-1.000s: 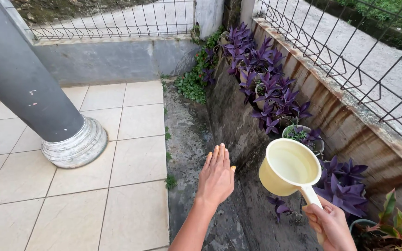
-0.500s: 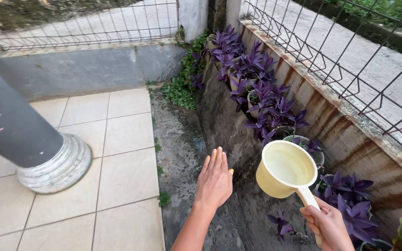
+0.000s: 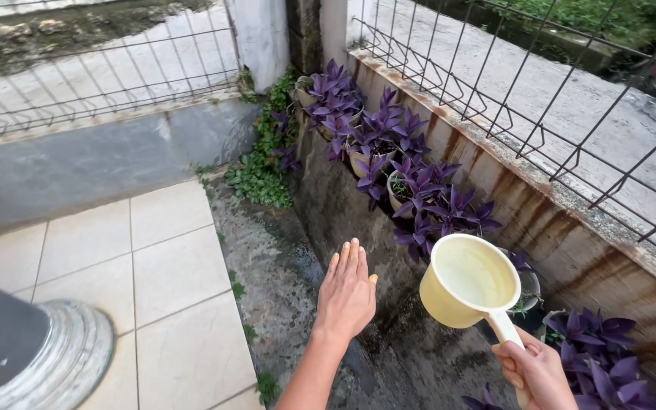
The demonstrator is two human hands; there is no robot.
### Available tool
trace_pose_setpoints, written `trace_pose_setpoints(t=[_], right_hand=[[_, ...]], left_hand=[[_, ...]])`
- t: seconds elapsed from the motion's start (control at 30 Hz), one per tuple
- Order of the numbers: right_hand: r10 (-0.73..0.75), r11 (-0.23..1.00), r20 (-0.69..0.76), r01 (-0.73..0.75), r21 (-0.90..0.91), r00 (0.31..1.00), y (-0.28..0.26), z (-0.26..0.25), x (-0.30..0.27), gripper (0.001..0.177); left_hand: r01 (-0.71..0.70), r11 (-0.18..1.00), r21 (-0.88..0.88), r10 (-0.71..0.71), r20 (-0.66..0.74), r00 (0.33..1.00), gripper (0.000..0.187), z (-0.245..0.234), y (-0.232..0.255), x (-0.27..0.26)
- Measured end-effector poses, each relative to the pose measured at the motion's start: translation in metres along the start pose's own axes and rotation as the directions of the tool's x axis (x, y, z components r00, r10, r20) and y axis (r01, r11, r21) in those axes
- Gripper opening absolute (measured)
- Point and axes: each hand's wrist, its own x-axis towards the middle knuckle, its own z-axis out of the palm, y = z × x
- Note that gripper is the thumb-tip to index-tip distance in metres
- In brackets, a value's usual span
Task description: Watering various potted plants in an outdoor garden area using a plastic dipper.
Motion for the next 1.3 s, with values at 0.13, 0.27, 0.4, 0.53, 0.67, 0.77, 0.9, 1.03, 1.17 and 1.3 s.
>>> trace_pose_setpoints(t=[0.13,0.27,0.4,0.53,0.67,0.77,0.9,1.03,1.17,1.3], right_hand=[[-0.031,0.999,-0.006,0.032,0.019,0.999,-0.003,0.017,0.005,0.054],[-0.029,0.999,-0.118,0.032,0.026,0.993,-0.018,0.04,-0.011,0.057],[-0.031,0.999,-0.148,0.037,0.037,0.989,-0.013,0.034,0.007,0.057],[-0.02,0.999,-0.16,0.024,0.025,0.987,-0.02,0.038,0.011,0.054],[-0.045,0.997,-0.164,0.054,0.049,0.985,-0.017,0.025,0.04,0.053],[-0.058,0.996,-0.168,0.069,0.06,0.984,-0.012,0.01,0.065,0.049],[-0.038,0.996,-0.127,0.049,0.078,0.991,-0.002,-0.015,0.103,0.047],[-0.057,0.991,-0.234,0.084,0.105,0.971,-0.03,0.009,0.098,0.049],[-0.085,0.988,-0.271,0.117,0.103,0.959,-0.038,-0.004,0.122,0.051],[-0.028,0.988,-0.395,0.086,0.13,0.918,-0.058,0.009,0.123,0.051]], left_hand=[[-0.044,0.999,-0.002,0.044,0.034,0.998,0.063,0.01,-0.025,0.024],[-0.07,0.997,-0.031,0.072,0.078,0.994,0.062,0.013,-0.035,0.034],[-0.103,0.994,-0.039,0.105,0.075,0.992,0.064,0.023,-0.048,0.047],[-0.113,0.992,-0.048,0.116,0.06,0.991,0.063,0.026,-0.057,0.061],[-0.118,0.992,-0.032,0.121,0.091,0.989,0.064,0.03,-0.068,0.078],[-0.127,0.991,-0.045,0.13,0.068,0.989,0.063,0.041,-0.078,0.095],[-0.149,0.988,-0.042,0.152,0.089,0.984,0.064,0.046,-0.082,0.125],[-0.192,0.98,-0.049,0.196,0.108,0.975,0.063,0.051,-0.084,0.158],[-0.231,0.972,-0.044,0.234,0.128,0.964,0.063,0.066,-0.078,0.2],[-0.268,0.962,-0.047,0.272,0.177,0.946,0.063,0.076,-0.069,0.233]])
